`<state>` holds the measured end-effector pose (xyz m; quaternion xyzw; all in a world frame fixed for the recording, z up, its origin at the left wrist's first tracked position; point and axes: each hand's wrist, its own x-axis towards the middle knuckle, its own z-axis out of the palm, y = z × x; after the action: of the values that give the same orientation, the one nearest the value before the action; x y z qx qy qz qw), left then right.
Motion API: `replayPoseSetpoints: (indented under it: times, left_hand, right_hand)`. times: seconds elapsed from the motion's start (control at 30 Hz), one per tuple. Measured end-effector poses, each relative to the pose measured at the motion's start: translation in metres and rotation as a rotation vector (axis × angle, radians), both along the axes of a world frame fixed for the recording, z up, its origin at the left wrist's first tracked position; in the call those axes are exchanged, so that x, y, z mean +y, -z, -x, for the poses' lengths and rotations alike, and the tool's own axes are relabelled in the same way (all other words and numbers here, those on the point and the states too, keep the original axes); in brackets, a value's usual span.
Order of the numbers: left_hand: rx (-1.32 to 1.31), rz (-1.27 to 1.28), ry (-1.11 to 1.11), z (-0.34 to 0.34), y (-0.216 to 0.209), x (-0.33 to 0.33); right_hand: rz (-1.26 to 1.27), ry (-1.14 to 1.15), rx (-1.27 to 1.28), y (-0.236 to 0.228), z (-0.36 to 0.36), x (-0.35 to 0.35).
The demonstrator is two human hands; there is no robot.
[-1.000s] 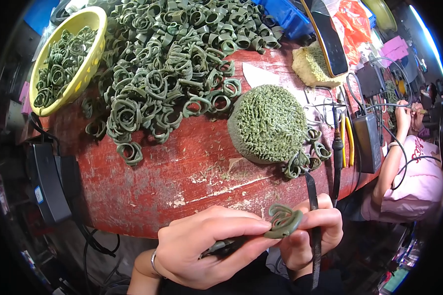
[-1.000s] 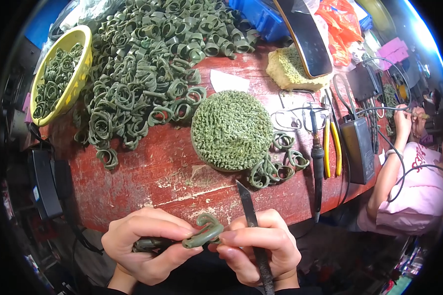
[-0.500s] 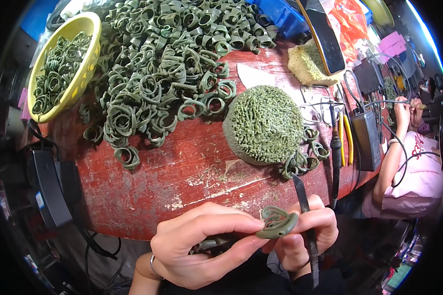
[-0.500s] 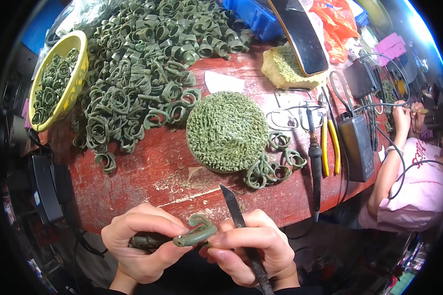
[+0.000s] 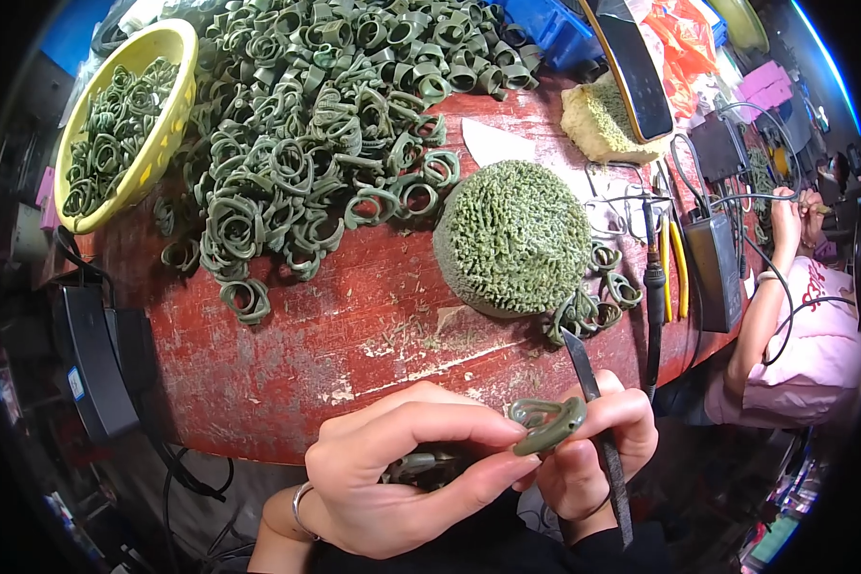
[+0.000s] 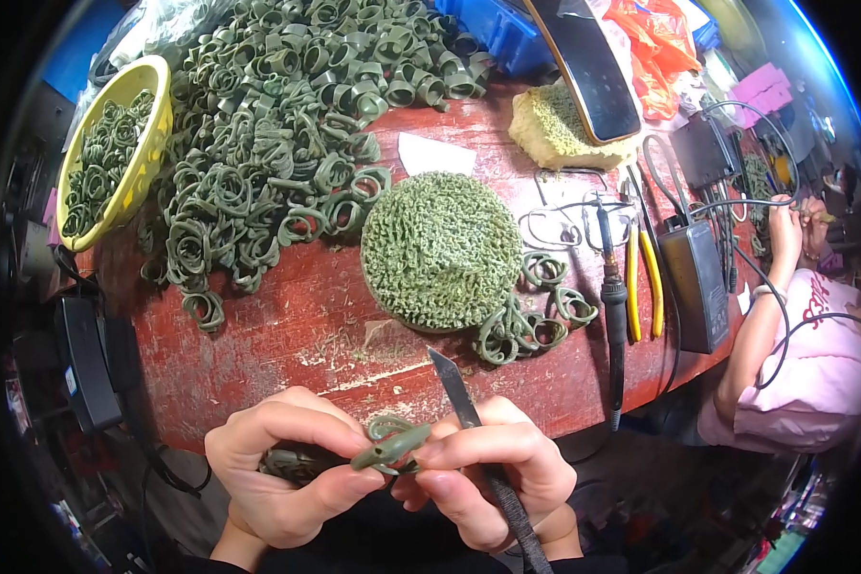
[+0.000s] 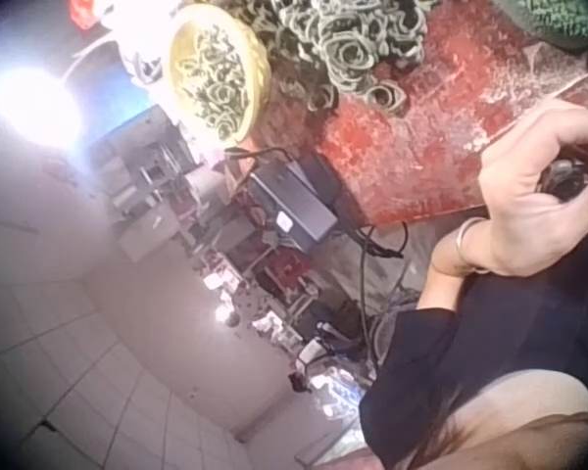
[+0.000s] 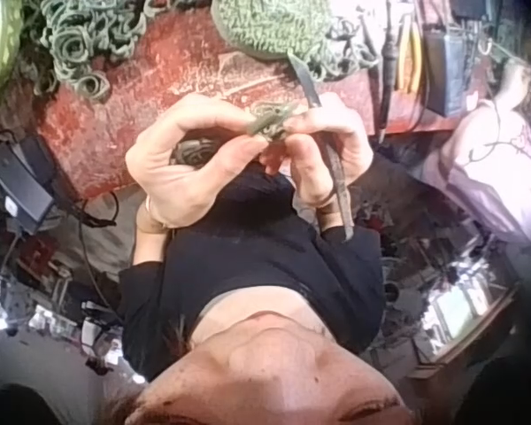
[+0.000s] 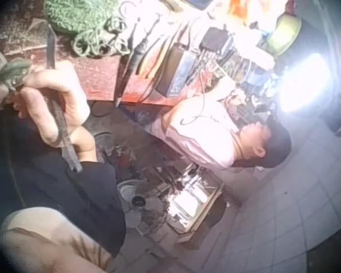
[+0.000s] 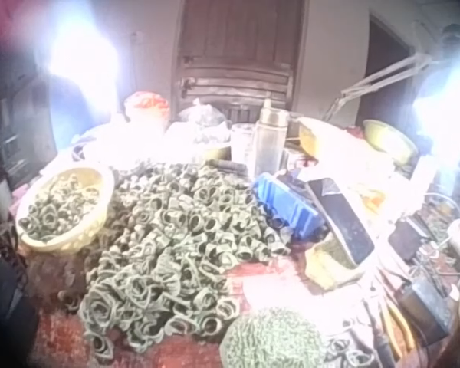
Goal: Using tweezers and a heat tool to assemble green wax-like decorative loops onto a base.
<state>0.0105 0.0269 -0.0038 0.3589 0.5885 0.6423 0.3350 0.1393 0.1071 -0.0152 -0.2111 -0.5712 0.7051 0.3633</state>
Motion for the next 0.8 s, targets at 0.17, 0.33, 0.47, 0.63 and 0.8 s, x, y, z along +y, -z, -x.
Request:
replayPoseSetpoints:
  times: [0.17,0.33,0.47,0.63,0.8]
  left_hand:
    - [-0.004,-0.007,0.006,0.002,0.003,0.001]
    - [-0.019,0.009,0.034,0.003,0.005,0.000]
    - [-0.129,0.005,0.026,0.003,0.007,-0.002]
    - [-0.222,-0.063,0.032,0.006,0.012,-0.007]
    - [-0.177,-0.035,0.018,0.008,0.011,-0.008]
  right_hand:
    - [0.082,-0.014,0.019,0.001,0.001,-0.002]
    - [0.107,-0.018,0.024,0.000,0.003,-0.002]
    - [0.133,0.049,0.048,0.003,0.005,-0.007]
    - [-0.151,0.045,-0.112,0.006,-0.004,0.002]
    - [-0.191,0.251,-0.138,0.007,0.000,-0.011]
